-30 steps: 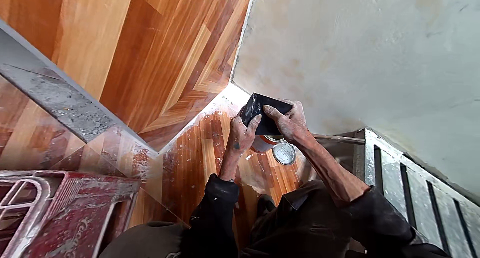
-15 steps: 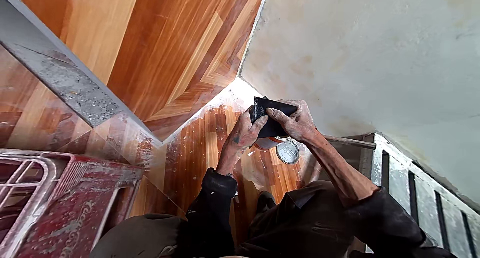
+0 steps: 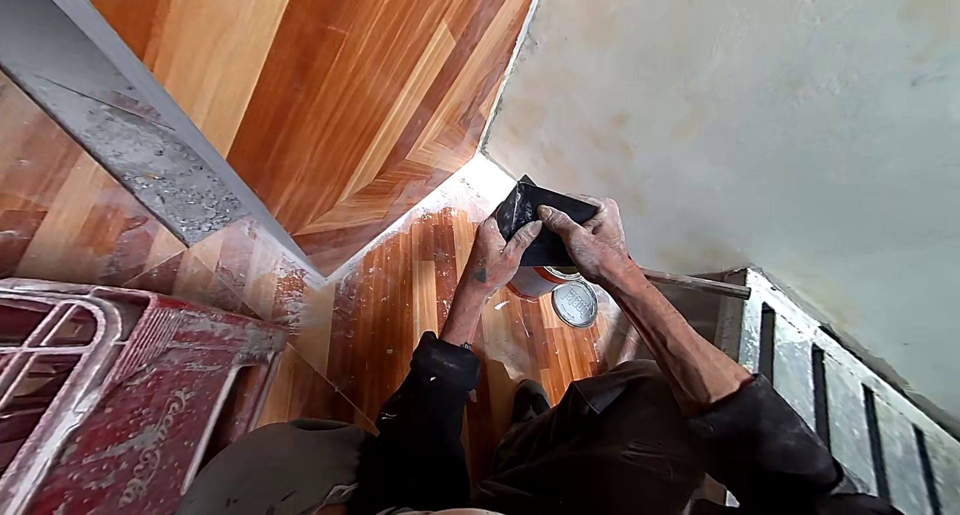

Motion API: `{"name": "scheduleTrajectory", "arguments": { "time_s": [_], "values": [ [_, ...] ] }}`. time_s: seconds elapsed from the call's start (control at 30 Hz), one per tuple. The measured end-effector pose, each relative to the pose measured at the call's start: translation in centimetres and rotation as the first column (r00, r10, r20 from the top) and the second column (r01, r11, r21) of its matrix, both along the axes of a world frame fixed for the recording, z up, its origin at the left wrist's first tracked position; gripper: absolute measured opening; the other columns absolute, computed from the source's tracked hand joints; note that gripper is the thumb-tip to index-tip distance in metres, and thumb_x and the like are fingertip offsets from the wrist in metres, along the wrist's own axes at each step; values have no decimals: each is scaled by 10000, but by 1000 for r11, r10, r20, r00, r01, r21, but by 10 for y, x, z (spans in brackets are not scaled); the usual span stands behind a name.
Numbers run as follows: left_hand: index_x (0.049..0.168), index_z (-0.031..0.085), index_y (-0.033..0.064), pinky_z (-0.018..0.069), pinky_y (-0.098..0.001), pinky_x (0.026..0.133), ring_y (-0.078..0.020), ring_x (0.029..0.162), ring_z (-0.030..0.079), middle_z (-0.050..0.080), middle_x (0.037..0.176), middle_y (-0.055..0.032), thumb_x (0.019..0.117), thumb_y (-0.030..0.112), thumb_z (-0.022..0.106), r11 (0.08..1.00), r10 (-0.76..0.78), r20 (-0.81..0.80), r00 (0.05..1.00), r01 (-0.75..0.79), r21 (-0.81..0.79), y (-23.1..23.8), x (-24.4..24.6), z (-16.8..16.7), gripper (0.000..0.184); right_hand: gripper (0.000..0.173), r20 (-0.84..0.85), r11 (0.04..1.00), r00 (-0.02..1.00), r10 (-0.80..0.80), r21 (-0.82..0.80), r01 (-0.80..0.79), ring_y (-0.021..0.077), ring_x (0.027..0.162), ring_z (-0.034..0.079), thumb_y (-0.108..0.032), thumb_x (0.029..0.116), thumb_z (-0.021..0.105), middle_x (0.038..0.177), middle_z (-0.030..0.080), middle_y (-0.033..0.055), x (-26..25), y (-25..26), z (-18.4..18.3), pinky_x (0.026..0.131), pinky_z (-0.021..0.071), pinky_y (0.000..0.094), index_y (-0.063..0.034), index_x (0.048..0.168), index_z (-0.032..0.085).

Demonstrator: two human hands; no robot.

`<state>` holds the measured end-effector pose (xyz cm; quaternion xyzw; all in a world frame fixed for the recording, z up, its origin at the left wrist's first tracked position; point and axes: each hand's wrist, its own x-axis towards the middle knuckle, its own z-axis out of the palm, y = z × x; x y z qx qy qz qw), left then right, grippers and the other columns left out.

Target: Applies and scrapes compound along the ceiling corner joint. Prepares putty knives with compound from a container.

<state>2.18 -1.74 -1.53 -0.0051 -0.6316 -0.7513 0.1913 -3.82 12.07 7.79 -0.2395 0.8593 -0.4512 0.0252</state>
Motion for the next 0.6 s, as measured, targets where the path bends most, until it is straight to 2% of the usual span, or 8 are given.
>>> {"name": "scheduleTrajectory", "arguments": {
  "time_s": [0.07, 0.17, 0.23, 0.33, 0.43, 0.53, 0.6],
  "values": [
    [1319, 597, 96, 597, -329, 796, -129, 890, 704, 713, 1084, -64, 1014, 275, 639, 997, 3, -17, 1000, -5, -80, -3, 2, 1, 356, 217, -26, 999, 999, 46, 16, -45, 57, 549, 609, -286, 1012, 629, 710, 686, -10, 1, -2, 2, 498, 505, 238, -135, 897, 735],
    [1323, 590, 112, 593, -332, 792, -133, 888, 697, 708, 1084, -58, 1022, 287, 622, 994, -32, 26, 999, 35, -105, -8, 9, 2, 350, 178, -28, 991, 991, 133, 22, -132, 38, 597, 640, -228, 1009, 631, 755, 710, -15, -3, -1, 3, 554, 544, 221, -115, 942, 753],
    [1341, 580, 120, 587, -343, 803, -141, 909, 696, 706, 1103, -61, 1025, 305, 613, 990, -53, 60, 997, 60, -128, -11, 11, 2, 367, 174, -31, 986, 986, 164, 20, -164, 36, 596, 640, -208, 1006, 627, 753, 713, -14, -4, -1, 2, 552, 542, 217, -109, 938, 752],
    [1343, 559, 50, 569, -311, 886, -115, 960, 691, 697, 1110, -87, 1033, 218, 596, 982, -87, 62, 994, 96, -162, -13, 3, 12, 355, 162, -26, 979, 979, 203, -13, -204, 26, 599, 642, -197, 1000, 625, 757, 714, -24, -6, 2, 0, 546, 541, 201, -112, 940, 749],
    [1300, 564, 12, 570, -268, 887, -82, 939, 693, 702, 1071, -85, 1021, 151, 601, 983, -102, 33, 994, 106, -152, -14, -3, 18, 313, 152, -45, 969, 968, 246, -21, -247, 20, 612, 647, -177, 995, 629, 764, 714, -21, -8, 4, -1, 558, 545, 189, -95, 940, 745],
    [1321, 560, 52, 565, -292, 885, -99, 970, 683, 694, 1112, -72, 1029, 182, 597, 983, -139, -10, 990, 137, -124, -15, 3, 6, 321, 158, -53, 957, 957, 286, -37, -288, 24, 614, 646, -176, 997, 628, 766, 715, -13, -10, 7, -2, 563, 549, 193, -82, 946, 745],
    [1262, 573, 0, 576, -260, 896, -71, 958, 689, 700, 1070, -68, 1004, 110, 599, 983, -178, -65, 982, 174, -61, -15, -7, 4, 282, 158, -50, 949, 949, 311, -43, -314, 13, 598, 636, -172, 998, 625, 747, 706, -22, -11, 8, -1, 552, 542, 181, -83, 931, 737]
  ]
}}
